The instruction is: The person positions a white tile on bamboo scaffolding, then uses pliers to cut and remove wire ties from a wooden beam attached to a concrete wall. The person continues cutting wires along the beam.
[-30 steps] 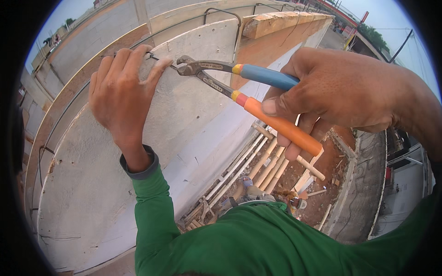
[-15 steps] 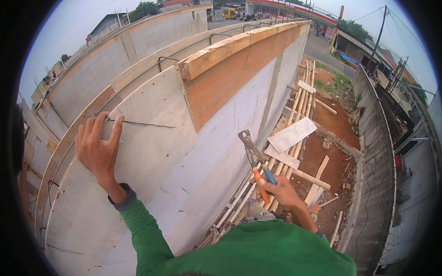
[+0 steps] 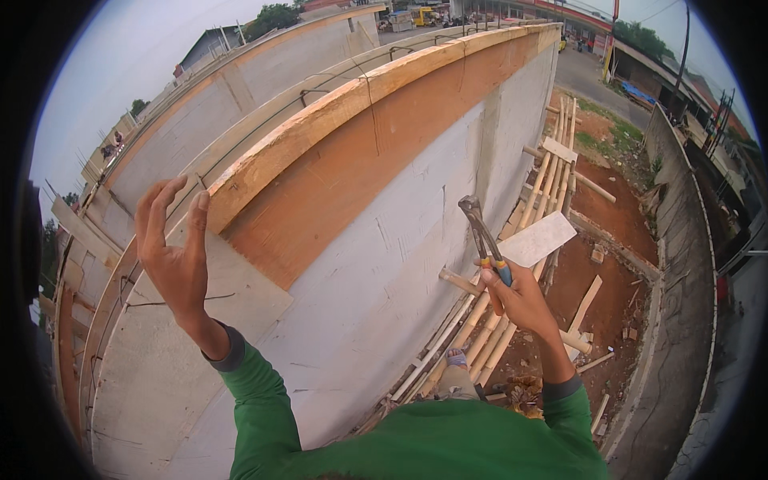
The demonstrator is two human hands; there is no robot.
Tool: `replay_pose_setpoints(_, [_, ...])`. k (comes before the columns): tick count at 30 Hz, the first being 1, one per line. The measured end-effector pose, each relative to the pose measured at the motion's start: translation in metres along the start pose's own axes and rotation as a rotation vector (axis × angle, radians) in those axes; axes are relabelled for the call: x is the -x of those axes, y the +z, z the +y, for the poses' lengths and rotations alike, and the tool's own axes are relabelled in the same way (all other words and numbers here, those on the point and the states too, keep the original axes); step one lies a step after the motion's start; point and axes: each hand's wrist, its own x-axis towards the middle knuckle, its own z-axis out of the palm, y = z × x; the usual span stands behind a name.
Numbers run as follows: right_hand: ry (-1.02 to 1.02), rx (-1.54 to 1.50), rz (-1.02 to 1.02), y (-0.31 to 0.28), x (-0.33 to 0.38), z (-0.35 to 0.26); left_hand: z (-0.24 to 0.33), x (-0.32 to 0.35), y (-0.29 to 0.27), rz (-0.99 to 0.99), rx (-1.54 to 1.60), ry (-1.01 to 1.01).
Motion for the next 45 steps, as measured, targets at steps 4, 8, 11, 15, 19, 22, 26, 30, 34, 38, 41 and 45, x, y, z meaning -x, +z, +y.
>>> replay_pose_setpoints(4, [-0.571,0.697,0.166,-0.066,-0.103,-0.030,0.066,-0.057,0.137,-0.219,0.004,0.206])
replay_pose_setpoints(8, [-0.789,1.120,0.288,-0.096,-0.192,-0.107,0.065,-0.084,0.246,-0.312,-0.145,0.220])
replay_pose_setpoints(11, [-1.014,1.318,0.381,-0.114,-0.252,-0.150,0.069,-0.100,0.268,-0.474,-0.130,0.127])
replay_pose_setpoints(15, [-1.168,1.448,0.400,-0.122,-0.298,-0.184,0.061,-0.134,0.272,-0.750,0.057,-0.004])
replay_pose_setpoints(19, [-1.162,1.493,0.341,-0.127,-0.322,-0.198,0.057,-0.134,0.281,-0.694,0.235,-0.027])
replay_pose_setpoints(22, [-1.187,1.594,0.358,-0.122,-0.321,-0.207,0.058,-0.134,0.279,-0.661,0.299,-0.028])
replay_pose_setpoints(26, [-1.148,1.617,0.303,-0.119,-0.322,-0.224,0.054,-0.131,0.289,-0.557,0.374,-0.039])
replay_pose_setpoints(30, [-1.051,1.696,0.274,-0.106,-0.331,-0.241,0.038,-0.130,0.305,-0.512,0.323,0.043])
replay_pose_setpoints(34, [-1.292,1.715,0.198,-0.106,-0.351,-0.260,0.052,-0.149,0.300,-0.655,0.268,0.047])
replay_pose_setpoints(38, [-1.379,1.689,-0.015,-0.090,-0.365,-0.287,0.045,-0.160,0.298,-0.720,0.258,0.031])
replay_pose_setpoints(41, [-1.222,1.719,-0.160,-0.099,-0.389,-0.295,0.055,-0.150,0.294,-0.686,0.280,-0.056])
replay_pose_setpoints(45, [-0.955,1.684,-0.320,-0.098,-0.402,-0.296,0.044,-0.144,0.304,-0.612,0.233,-0.104])
